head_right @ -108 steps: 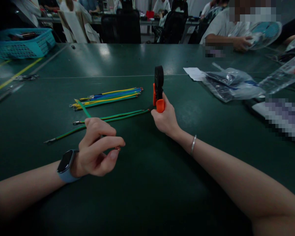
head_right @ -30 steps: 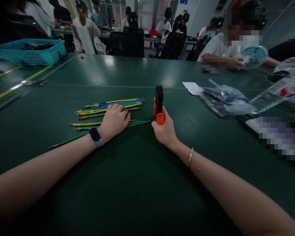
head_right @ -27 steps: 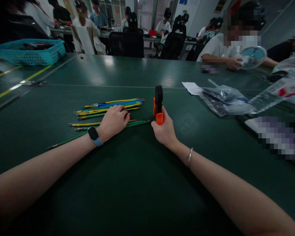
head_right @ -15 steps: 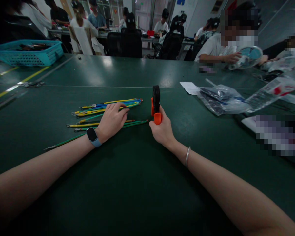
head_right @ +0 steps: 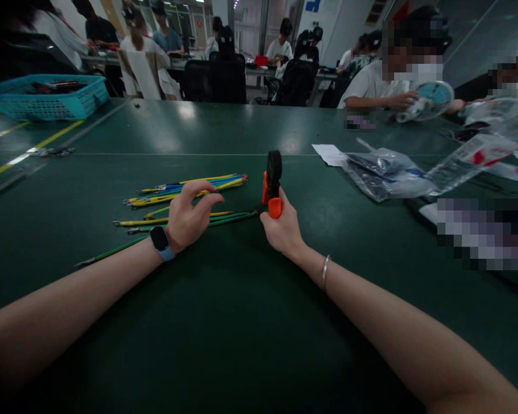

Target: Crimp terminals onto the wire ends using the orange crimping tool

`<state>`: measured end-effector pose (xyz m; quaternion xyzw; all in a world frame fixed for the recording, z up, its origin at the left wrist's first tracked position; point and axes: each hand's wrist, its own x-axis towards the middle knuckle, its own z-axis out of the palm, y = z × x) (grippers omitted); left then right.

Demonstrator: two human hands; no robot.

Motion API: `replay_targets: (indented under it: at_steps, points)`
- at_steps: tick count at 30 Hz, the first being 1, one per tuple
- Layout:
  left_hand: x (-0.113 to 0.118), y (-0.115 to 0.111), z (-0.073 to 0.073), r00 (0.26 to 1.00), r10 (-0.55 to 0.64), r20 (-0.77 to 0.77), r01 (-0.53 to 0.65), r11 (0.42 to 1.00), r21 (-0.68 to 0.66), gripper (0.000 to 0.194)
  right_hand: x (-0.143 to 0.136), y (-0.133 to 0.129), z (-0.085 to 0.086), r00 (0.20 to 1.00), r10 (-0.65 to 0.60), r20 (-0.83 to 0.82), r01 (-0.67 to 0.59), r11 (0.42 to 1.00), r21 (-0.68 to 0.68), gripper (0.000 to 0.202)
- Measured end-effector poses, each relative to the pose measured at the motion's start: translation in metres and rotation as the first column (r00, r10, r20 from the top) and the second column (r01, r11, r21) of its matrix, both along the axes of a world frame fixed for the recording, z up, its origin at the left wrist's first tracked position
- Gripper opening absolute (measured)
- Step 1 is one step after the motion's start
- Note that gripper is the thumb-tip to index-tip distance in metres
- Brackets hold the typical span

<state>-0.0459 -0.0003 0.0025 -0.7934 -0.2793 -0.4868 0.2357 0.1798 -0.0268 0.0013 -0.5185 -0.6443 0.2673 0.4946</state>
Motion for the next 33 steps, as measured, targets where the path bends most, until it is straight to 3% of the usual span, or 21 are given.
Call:
replay_targets:
  at_steps: [7,12,20,33]
  points:
    - [0.000,-0.002,-0.002,0.994,-0.098,0.054,0.101,0.994,-0.041,0.018,0.001,0.001,-0.001,0.997,0.070,0.016,-0.071,0.997,0.041,0.038]
    - [0.000,0.000,-0.002,0.998,-0.063,0.030,0.062,0.997,0.038,0.019,0.000,0.001,0.002,0.991,0.108,0.080,-0.113,0.992,0.060,0.040]
    - [0.003,0.001,0.000,0.998,-0.026,0.050,0.023,0.998,0.053,0.019,-0.003,-0.001,0.011,0.962,0.180,0.206,-0.196,0.979,0.060,0.061]
    - [0.002,0.001,0.000,0.999,-0.012,0.051,0.011,1.000,0.023,0.020,-0.004,-0.002,0.013,0.962,0.188,0.196,-0.195,0.981,0.014,0.066]
